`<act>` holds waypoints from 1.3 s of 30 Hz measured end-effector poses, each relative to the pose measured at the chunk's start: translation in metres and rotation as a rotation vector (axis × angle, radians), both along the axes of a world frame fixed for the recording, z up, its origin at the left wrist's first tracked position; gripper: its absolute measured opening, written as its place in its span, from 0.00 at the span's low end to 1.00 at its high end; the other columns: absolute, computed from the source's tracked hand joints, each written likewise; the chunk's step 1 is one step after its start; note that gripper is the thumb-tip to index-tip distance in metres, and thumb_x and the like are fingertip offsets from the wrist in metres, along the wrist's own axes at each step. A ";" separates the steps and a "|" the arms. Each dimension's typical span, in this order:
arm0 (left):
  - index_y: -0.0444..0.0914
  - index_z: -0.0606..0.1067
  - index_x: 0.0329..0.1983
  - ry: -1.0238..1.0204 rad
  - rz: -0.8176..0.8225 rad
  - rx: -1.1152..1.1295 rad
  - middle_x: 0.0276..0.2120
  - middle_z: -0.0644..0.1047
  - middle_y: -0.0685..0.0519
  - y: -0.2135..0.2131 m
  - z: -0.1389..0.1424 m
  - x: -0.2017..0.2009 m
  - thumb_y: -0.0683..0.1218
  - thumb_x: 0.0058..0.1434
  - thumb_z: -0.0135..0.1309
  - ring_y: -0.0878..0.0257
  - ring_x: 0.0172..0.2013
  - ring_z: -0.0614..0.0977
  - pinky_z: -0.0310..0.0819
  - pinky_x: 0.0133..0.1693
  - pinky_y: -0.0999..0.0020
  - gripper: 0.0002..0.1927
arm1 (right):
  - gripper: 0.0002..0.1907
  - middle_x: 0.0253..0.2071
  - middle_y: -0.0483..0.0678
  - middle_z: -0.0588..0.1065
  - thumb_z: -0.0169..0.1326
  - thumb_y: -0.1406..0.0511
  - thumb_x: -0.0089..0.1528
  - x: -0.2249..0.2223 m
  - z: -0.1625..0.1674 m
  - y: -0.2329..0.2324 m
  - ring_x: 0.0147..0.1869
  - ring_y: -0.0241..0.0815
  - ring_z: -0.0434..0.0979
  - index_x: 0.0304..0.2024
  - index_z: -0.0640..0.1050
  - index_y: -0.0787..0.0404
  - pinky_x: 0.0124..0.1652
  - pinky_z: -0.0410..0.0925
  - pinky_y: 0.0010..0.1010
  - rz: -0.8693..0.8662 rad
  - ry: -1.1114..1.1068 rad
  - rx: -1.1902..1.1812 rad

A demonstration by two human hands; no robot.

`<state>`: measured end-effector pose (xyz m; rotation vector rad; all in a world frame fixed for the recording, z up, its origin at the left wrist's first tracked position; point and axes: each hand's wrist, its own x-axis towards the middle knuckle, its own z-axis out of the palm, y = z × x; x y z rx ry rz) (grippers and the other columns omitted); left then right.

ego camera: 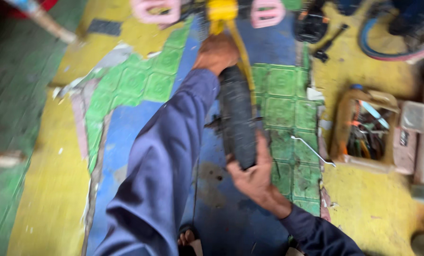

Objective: The person installs a rear wheel onto a yellow bicycle frame, aligns the chain, and tightens the axle nuts using a wrench. The person then adjusts the wheel position and secures the axle with a locknut.

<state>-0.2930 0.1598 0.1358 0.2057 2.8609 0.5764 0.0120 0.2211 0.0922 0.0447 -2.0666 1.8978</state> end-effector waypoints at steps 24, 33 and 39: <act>0.34 0.76 0.44 0.355 -0.175 0.482 0.35 0.80 0.36 -0.121 -0.061 0.208 0.38 0.61 0.59 0.37 0.39 0.82 0.77 0.39 0.48 0.09 | 0.30 0.45 0.50 0.80 0.60 0.73 0.55 -0.018 0.044 -0.017 0.46 0.36 0.80 0.62 0.72 0.68 0.47 0.74 0.28 -0.179 0.142 0.188; 0.33 0.75 0.42 0.435 -0.209 0.412 0.38 0.80 0.35 -0.117 -0.058 0.212 0.36 0.60 0.56 0.35 0.39 0.80 0.74 0.39 0.46 0.07 | 0.30 0.44 0.53 0.80 0.61 0.70 0.53 -0.025 0.054 -0.018 0.43 0.40 0.81 0.60 0.74 0.66 0.45 0.74 0.31 -0.206 0.078 0.216; 0.33 0.76 0.45 0.427 -0.197 0.439 0.38 0.80 0.36 -0.116 -0.053 0.213 0.37 0.60 0.55 0.37 0.39 0.80 0.74 0.39 0.48 0.10 | 0.29 0.44 0.51 0.80 0.62 0.72 0.54 -0.027 0.042 -0.011 0.44 0.37 0.79 0.58 0.74 0.66 0.44 0.74 0.29 -0.162 0.119 0.095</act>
